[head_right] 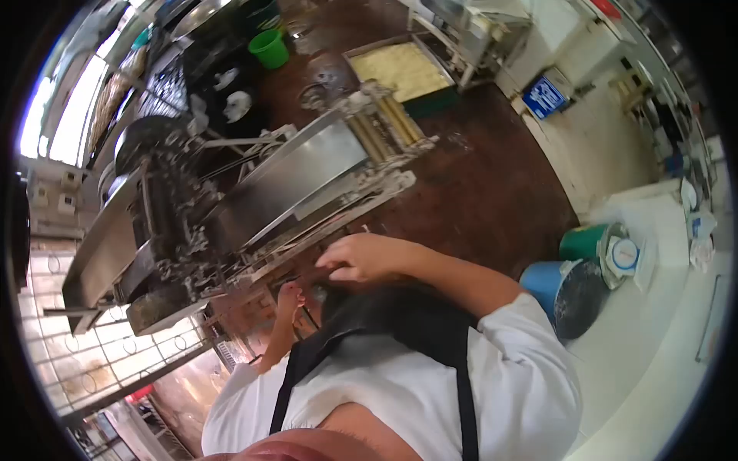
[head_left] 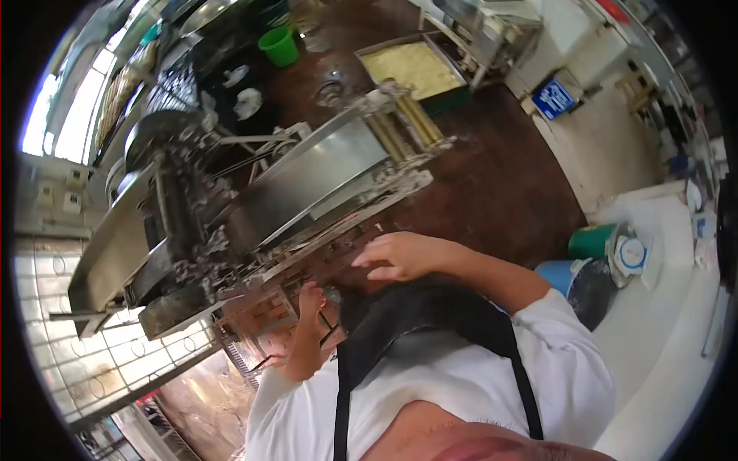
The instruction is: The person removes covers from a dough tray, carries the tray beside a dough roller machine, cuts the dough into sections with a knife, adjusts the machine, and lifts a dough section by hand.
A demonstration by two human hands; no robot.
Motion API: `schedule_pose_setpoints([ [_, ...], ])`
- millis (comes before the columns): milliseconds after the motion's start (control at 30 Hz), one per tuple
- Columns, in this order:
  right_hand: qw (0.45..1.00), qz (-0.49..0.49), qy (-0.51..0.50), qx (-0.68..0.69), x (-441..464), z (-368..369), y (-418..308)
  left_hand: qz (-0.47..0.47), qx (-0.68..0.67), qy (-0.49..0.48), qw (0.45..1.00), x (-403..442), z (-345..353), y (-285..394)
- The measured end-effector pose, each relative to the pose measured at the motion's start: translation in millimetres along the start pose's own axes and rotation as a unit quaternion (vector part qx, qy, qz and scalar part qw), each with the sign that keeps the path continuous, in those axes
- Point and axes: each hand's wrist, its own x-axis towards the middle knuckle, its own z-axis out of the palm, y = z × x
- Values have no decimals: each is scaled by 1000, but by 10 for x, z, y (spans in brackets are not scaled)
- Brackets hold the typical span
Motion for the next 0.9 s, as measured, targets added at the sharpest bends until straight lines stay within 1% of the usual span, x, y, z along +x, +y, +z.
schedule_pose_setpoints([
  [67,996,84,23,2,-624,-339,165,-29,-2,-79,996,96,453,136],
  [100,995,101,27,2,-851,-488,259,33,86,-73,993,239,612,19],
  [133,993,116,32,-1,-1019,-670,370,99,174,-66,978,515,757,-131],
  [167,991,130,39,-2,-1143,-850,481,111,204,-66,970,553,935,-44],
  [200,991,121,61,-17,-1236,-1001,599,123,235,-65,962,602,1109,33],
  [267,987,108,104,-48,-1380,-1310,841,40,179,-79,980,426,1604,671],
  [300,986,136,94,-14,-1429,-1532,872,48,185,-86,978,417,1807,912],
  [367,985,137,104,-10,-1595,-1861,1148,68,187,-100,975,568,2272,1237],
  [400,985,136,108,-9,-1656,-2034,1301,131,210,-107,963,847,2509,1246],
  [467,978,176,109,-9,-1865,-2350,1680,252,255,-119,926,1597,2892,1050],
  [500,974,197,110,-9,-1971,-2542,1851,138,190,-133,963,1684,3170,1337],
  [533,967,222,126,-22,-2062,-2778,2015,26,121,-142,982,1735,3554,1809],
  [600,949,278,147,-32,-2341,-3103,2218,3,180,-157,971,1895,4208,2315],
  [633,937,301,179,9,-2446,-3336,2301,105,303,-159,934,2095,4529,2548],
  [667,922,321,211,53,-2537,-3549,2371,238,395,-207,863,2119,4794,3037],
  [700,903,341,241,103,-2635,-3689,2429,262,373,-224,861,2125,5041,3441],
  [733,896,351,254,96,-2754,-3811,2509,285,350,-243,858,2133,5287,3841],
  [767,895,351,261,81,-2845,-4207,2772,212,207,-215,930,2371,5653,4281],
  [800,891,356,274,68,-2932,-4382,2942,204,209,-209,934,2433,5777,4576],
  [833,893,355,265,79,-2981,-4568,3133,192,210,-202,937,2445,5873,4840],
  [867,897,355,252,79,-2952,-4791,3289,181,211,-194,941,2509,5975,5007],
  [900,901,356,237,79,-2917,-5024,3441,192,196,-175,946,2595,6032,5099],
])
